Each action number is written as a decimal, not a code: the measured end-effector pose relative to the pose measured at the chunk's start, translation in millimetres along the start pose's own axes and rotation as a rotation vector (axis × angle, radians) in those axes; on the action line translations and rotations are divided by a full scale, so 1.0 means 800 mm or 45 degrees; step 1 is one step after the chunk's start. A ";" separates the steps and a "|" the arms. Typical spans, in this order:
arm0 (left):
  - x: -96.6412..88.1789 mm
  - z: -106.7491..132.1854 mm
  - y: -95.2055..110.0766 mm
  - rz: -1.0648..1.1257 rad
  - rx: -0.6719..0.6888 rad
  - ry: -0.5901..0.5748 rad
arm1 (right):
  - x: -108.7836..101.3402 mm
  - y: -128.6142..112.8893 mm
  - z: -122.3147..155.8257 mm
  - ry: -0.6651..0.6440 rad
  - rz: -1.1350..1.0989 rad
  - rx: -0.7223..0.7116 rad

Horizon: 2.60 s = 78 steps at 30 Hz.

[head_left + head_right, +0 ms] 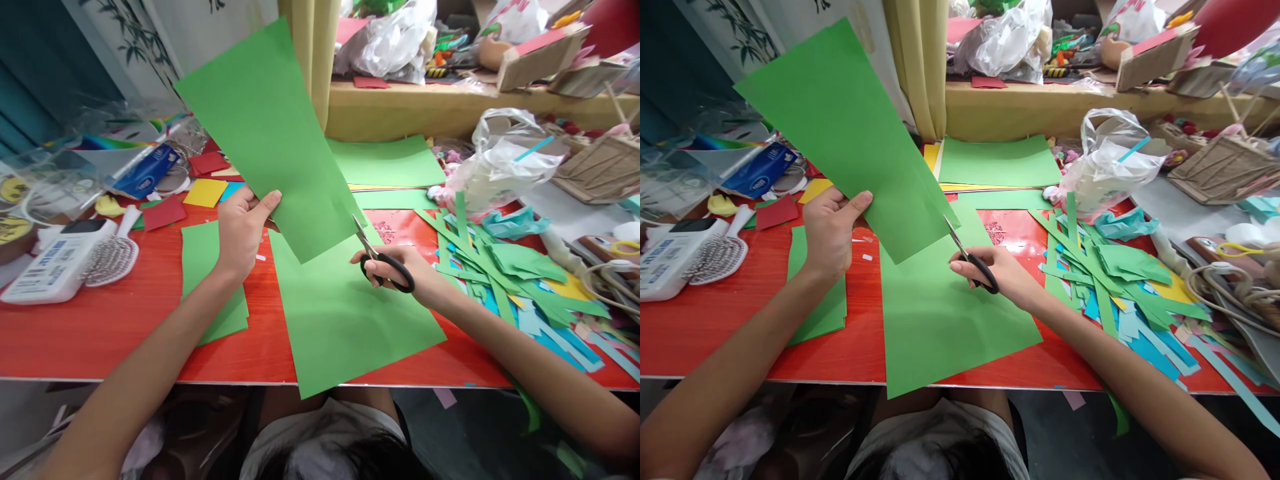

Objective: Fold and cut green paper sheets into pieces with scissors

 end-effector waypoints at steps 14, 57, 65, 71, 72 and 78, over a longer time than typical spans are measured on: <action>0.000 -0.005 -0.008 0.039 -0.027 0.005 | 0.003 0.000 0.000 0.033 0.006 -0.023; 0.009 -0.001 -0.017 0.063 -0.097 -0.113 | 0.007 -0.005 0.002 0.094 0.030 -0.068; 0.014 0.005 -0.017 0.136 -0.122 -0.183 | 0.006 0.000 0.003 0.124 -0.016 -0.002; 0.018 0.007 -0.021 0.185 -0.197 -0.227 | 0.006 -0.001 0.001 0.123 0.011 -0.002; 0.018 0.007 -0.021 0.186 -0.206 -0.226 | 0.006 -0.002 0.001 0.120 0.015 -0.015; 0.018 0.007 -0.019 0.179 -0.190 -0.217 | 0.007 -0.006 0.000 0.119 0.029 -0.088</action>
Point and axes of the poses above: each hand's wrist, its own z-axis away from the middle knuckle, its own x-axis out of the palm, y = z × x, the point moved 4 cm from there along -z, towards the middle knuckle, and after that the axes turned 13 degrees about -x, right-handed, at the moved point
